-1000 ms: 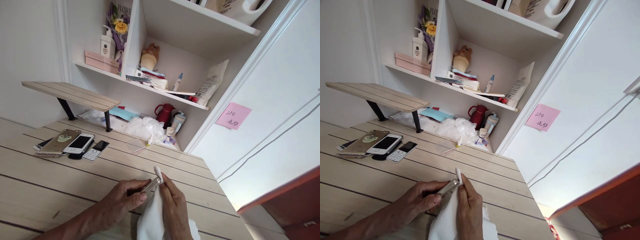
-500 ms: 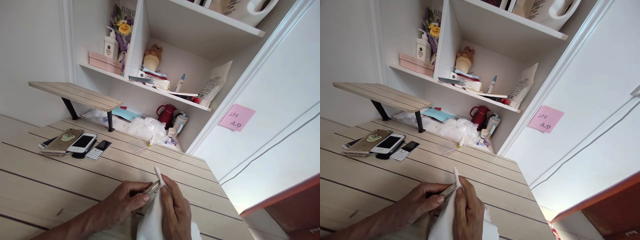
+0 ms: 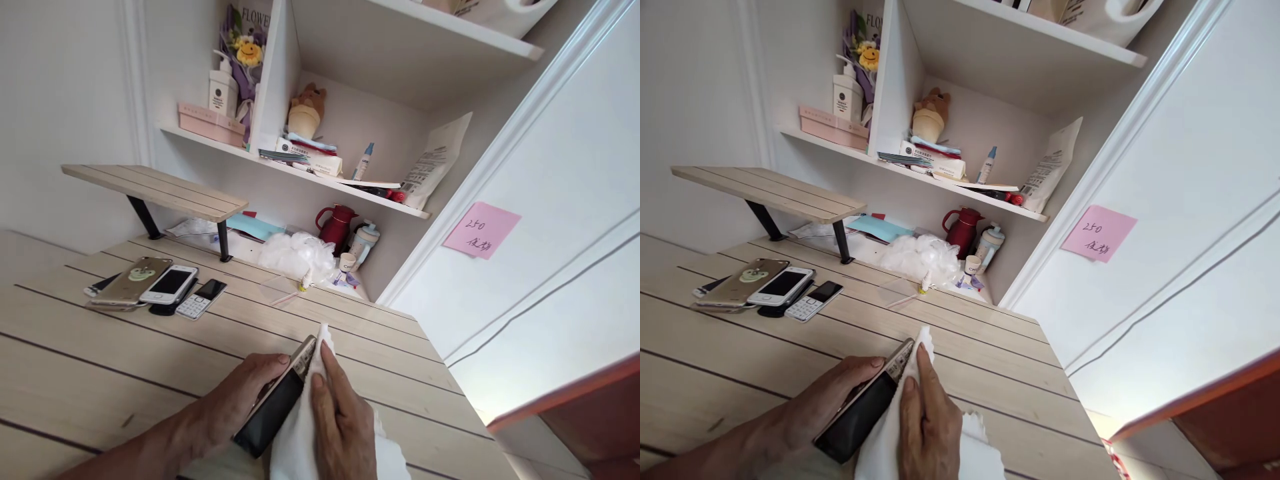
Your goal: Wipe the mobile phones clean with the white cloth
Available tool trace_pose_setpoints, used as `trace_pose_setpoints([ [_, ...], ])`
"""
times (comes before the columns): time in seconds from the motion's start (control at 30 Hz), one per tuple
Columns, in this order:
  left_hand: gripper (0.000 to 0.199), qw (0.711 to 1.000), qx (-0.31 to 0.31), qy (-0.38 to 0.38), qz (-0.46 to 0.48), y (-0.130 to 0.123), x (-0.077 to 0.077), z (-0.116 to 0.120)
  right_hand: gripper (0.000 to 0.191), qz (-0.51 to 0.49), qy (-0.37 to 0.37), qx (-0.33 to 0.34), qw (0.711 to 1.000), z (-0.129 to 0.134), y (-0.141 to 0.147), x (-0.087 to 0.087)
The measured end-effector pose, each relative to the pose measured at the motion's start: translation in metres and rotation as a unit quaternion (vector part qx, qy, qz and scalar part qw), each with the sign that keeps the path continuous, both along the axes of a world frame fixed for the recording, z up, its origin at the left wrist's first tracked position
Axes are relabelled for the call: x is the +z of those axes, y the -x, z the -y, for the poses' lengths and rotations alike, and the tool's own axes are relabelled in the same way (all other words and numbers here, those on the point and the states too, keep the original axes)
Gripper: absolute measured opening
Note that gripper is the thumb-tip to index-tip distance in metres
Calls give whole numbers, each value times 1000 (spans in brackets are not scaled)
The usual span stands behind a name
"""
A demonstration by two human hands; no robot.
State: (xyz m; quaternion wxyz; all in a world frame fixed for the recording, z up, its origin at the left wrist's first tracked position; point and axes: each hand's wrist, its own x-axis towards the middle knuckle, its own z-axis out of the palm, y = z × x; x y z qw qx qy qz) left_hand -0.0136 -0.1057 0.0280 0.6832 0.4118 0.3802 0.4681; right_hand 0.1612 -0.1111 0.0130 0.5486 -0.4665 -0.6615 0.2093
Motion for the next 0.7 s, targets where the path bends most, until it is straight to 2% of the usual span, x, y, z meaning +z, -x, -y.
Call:
trace_pose_setpoints([
  [0.1, 38, 999, -19, 28, 42, -2, 1, 1, 41, 34, -67, 47, 996, -4, -3, -5],
  [0.23, 36, 989, -58, 101, 87, -4, 4, 0, 39, 74, -94, 26, 992, -14, -13, -5],
  [0.33, 32, 980, -36, 163, 111, -2, 7, -2, 39, 142, -116, 53, 982, -8, -8, -9],
  [0.47, 27, 981, 7, 154, 115, 2, 9, -4, 34, 208, -159, 97, 960, 2, 3, -14],
  [0.6, 28, 976, -48, 172, 124, 0, 8, -5, 38, 175, -148, 41, 973, -8, -10, -8],
  [0.7, 29, 974, -34, 189, 118, -1, 5, -6, 41, 165, -137, 42, 976, -10, -13, -10],
])
